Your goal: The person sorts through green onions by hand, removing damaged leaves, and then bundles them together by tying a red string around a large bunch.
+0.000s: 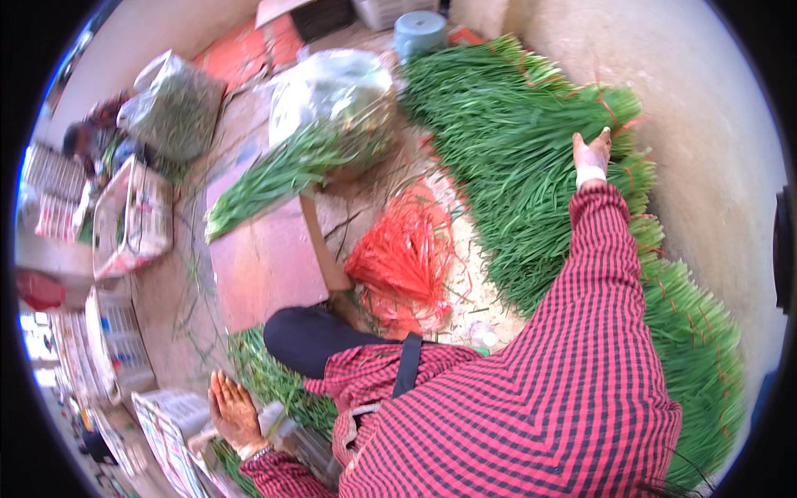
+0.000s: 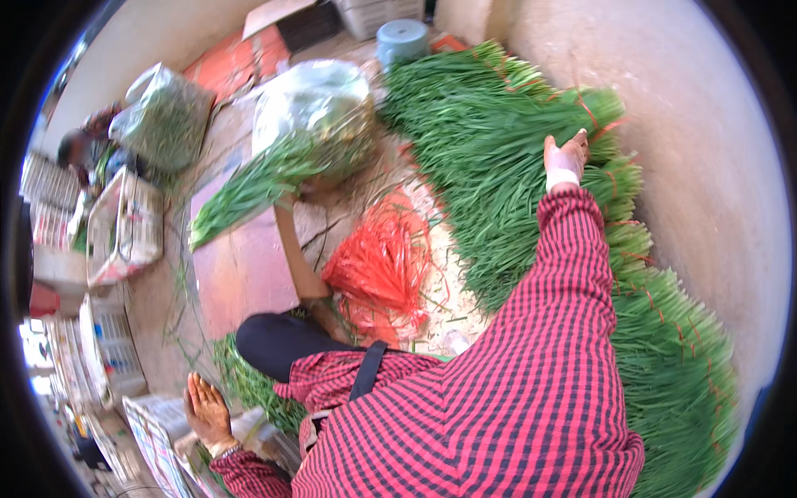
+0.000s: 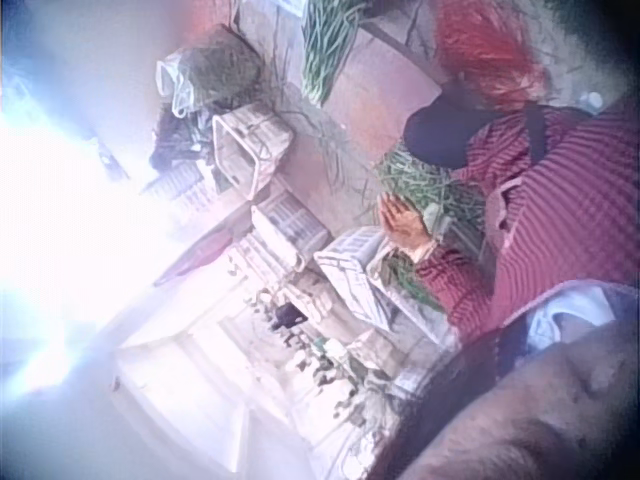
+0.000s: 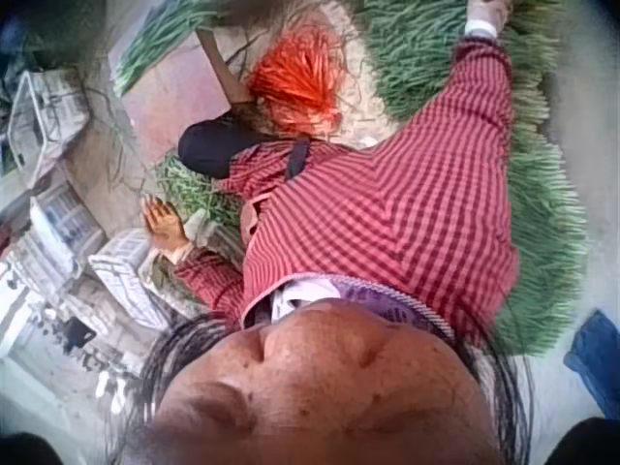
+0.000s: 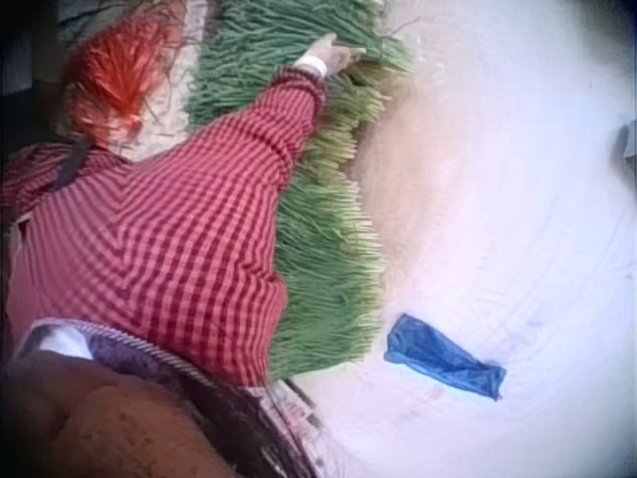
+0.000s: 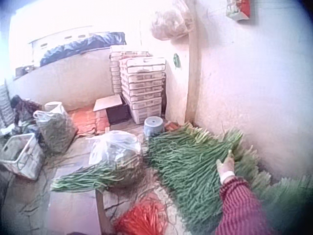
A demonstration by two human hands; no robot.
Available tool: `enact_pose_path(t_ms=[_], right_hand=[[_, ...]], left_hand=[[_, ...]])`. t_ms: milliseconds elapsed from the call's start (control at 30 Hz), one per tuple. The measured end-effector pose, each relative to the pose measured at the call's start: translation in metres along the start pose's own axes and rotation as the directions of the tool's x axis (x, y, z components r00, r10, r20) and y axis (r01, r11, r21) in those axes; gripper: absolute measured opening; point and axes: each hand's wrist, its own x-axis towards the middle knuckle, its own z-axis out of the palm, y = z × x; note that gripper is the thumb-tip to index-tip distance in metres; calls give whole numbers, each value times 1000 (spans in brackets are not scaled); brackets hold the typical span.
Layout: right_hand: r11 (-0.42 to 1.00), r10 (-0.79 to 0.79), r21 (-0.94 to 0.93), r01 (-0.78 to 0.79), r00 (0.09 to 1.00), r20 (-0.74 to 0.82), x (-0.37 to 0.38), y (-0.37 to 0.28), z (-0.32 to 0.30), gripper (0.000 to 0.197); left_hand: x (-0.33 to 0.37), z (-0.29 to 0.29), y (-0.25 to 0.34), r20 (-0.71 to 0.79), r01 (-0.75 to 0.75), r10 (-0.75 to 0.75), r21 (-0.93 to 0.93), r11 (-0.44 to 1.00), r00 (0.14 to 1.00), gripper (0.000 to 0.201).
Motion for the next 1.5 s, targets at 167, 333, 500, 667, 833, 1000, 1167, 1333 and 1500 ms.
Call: enact_pose_path(t_ms=[167, 333, 500, 667, 833, 1000, 1167, 1333, 1500], right_hand=[[679, -669, 691, 248, 598, 442, -211, -68, 59, 29], [979, -197, 204, -12, 221, 955, -374, -95, 129, 22], [915, 180, -102, -391, 167, 969, -421, -127, 160, 17], [740, -132, 153, -655, 82, 988, -410, -124, 130, 6], [850, -464, 139, -509, -596, 656, -322, -181, -28, 13], [752, -659, 574, -324, -415, 628, -309, -184, -52, 23], [712, -683, 703, 9, -224, 695, -379, -149, 21, 24], [808, -350, 306, 503, -9, 937, -374, -114, 119, 23], [496, -834, 827, 267, 413, 367, -306, -326, 79, 25]], left_hand=[[-29, -9, -12, -150, 12, 4, 107, 994, 989, 47], [-57, -23, -9, -357, 3, 99, 273, 962, 929, 50], [-51, 0, -4, -307, -45, 169, 372, 927, 937, 54], [17, 99, -47, -110, -127, 238, 601, 789, 965, 48], [58, 197, -169, 714, -688, -156, 699, 195, 682, 33], [63, 160, -251, 340, -579, -659, 796, -179, 671, 38], [66, 153, -234, 389, -137, -551, 887, 442, 738, 34], [86, 165, -104, 385, -185, -42, 533, 826, 922, 31], [154, 136, -19, 421, -649, 549, 688, 326, 722, 24]])
